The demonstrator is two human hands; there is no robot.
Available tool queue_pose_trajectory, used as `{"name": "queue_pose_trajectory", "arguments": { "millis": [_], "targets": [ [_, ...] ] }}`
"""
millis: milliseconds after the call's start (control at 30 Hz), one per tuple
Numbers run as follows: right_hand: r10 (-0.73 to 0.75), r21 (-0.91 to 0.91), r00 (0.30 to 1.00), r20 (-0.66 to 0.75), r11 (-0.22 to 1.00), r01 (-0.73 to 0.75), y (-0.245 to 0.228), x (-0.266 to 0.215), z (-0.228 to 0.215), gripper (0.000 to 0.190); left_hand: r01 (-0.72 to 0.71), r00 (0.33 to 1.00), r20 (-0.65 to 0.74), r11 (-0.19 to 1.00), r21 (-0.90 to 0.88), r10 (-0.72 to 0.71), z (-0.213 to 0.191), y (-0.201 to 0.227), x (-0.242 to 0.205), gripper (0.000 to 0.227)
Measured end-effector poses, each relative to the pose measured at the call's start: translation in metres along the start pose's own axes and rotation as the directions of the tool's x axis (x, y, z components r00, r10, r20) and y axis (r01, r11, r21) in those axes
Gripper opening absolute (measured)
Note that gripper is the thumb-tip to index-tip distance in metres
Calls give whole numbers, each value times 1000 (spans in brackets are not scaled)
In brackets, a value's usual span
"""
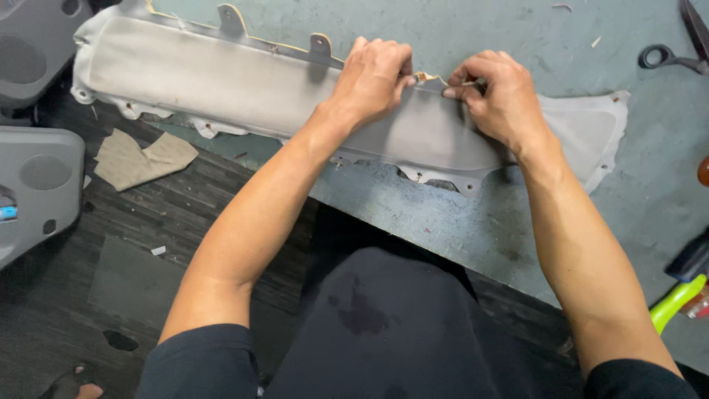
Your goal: The person pours liquid onto a beige plastic car part, then places a wooden piece on top and secures it with a purple clip. They then flip the beige part over and press a gray plastic cover onto it, smoothing the edges to ensure it adheres.
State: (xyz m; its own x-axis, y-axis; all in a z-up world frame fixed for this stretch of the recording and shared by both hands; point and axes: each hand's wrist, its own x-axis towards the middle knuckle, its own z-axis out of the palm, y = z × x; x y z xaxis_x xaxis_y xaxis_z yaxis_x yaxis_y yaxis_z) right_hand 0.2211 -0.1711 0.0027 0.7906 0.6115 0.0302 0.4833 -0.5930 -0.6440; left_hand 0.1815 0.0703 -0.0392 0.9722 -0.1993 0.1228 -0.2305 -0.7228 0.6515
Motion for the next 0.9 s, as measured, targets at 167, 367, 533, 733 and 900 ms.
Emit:
{"name": "queue_pose_trajectory", "arguments": {
  "millis": [167, 367, 533, 733, 900],
  "targets": [
    [35, -13, 999, -17, 999, -35, -1, -3, 2, 13, -43, 998, -46, 999, 16, 44, 10, -8, -2, 15],
    [-36, -105, 997, -69, 994, 29, 4, -3, 10, 12, -78, 979, -181, 993, 87, 93, 19, -4, -6, 17],
    [-33, -116, 996, -82, 993, 23, 8, -1, 17, 10, -33, 978, -199, 992, 120, 56, 22, 2, -8, 18],
    [64, -74, 996, -68, 995, -69, 8, 3, 17, 10, -5, 976, -217, 999, 40, 13, 13, 11, -10, 21],
    [59, -50, 996, -63, 997, -62, 7, 4, 14, 12, -23, 971, -233, 991, 131, 54, 8, 21, -16, 19]
  ]
}}
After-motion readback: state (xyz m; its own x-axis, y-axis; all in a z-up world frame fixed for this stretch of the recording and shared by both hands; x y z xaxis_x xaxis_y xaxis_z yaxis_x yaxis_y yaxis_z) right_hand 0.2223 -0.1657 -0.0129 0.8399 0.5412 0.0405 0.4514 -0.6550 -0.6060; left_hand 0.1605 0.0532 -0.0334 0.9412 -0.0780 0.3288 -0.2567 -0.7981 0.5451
